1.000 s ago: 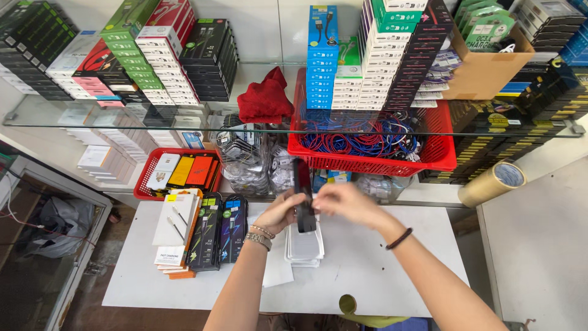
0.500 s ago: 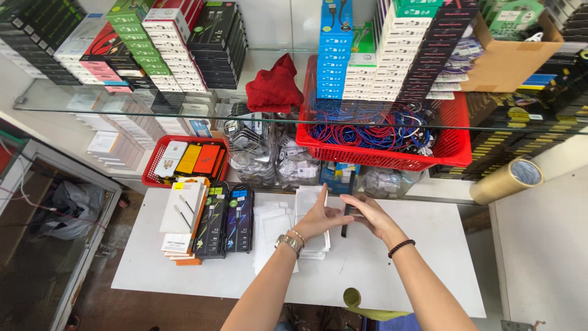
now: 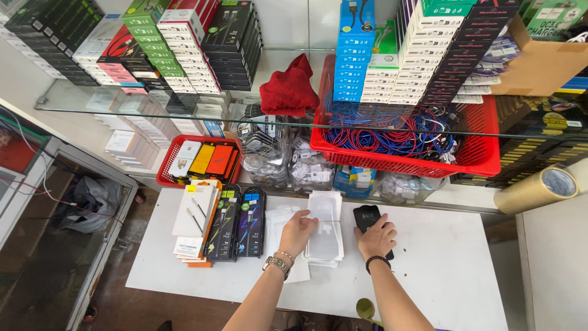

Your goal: The person wipes packaged phone accessory boxes with a red cloth, then stacks clear phone cases and black phone cases into piles on the counter, arranging them one at a time.

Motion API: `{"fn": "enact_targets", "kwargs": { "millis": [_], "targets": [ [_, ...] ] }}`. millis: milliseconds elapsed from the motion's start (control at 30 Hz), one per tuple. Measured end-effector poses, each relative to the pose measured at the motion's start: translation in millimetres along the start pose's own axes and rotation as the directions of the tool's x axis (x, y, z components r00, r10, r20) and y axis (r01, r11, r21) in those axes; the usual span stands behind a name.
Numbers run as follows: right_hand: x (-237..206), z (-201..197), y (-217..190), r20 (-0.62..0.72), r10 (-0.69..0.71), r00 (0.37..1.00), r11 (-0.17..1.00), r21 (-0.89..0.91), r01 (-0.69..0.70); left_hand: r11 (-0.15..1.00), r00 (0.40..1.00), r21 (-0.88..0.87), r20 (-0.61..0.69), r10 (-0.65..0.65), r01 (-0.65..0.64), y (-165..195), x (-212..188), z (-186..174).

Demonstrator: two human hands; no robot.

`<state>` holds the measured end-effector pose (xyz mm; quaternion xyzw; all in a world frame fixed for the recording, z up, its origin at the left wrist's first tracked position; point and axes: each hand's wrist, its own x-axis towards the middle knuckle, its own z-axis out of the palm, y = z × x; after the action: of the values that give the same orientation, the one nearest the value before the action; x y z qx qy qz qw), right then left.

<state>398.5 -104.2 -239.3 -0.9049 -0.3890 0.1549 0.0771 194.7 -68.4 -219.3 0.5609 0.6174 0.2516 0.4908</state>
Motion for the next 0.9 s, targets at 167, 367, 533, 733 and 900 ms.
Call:
{"fn": "enact_targets", "kwargs": {
  "millis": [167,367,533,733,900],
  "targets": [
    [-11,13,-12,-0.174,-0.159,0.972,0.886,0.41,0.218,0.98,0.99,0.165,-0.07,0.121,-0.108,-8,7,-1],
    [-32,20,-42,0.094,-0.348,0.933,0.863,0.42,0.28,0.971,1.0,0.241,-0.015,0.006,-0.002,-17,20,5],
    [-44,13,-46,0.14,-0.264,0.954,0.67,0.738,0.077,0.92,0.972,-0.319,0.137,-0.193,0.227,-16,16,0],
    [-44,-14,-54,0.531,-0.426,0.732,0.23,0.846,-0.48,0.631,0.875,-0.644,0.467,-0.124,0.433,-1,16,-34],
    [-46,-63,-78,-0.232,-0.72,0.654,0.476,0.52,0.709,0.592,0.79,-0.654,0.611,0.046,0.472,3,24,-56]
  ]
}}
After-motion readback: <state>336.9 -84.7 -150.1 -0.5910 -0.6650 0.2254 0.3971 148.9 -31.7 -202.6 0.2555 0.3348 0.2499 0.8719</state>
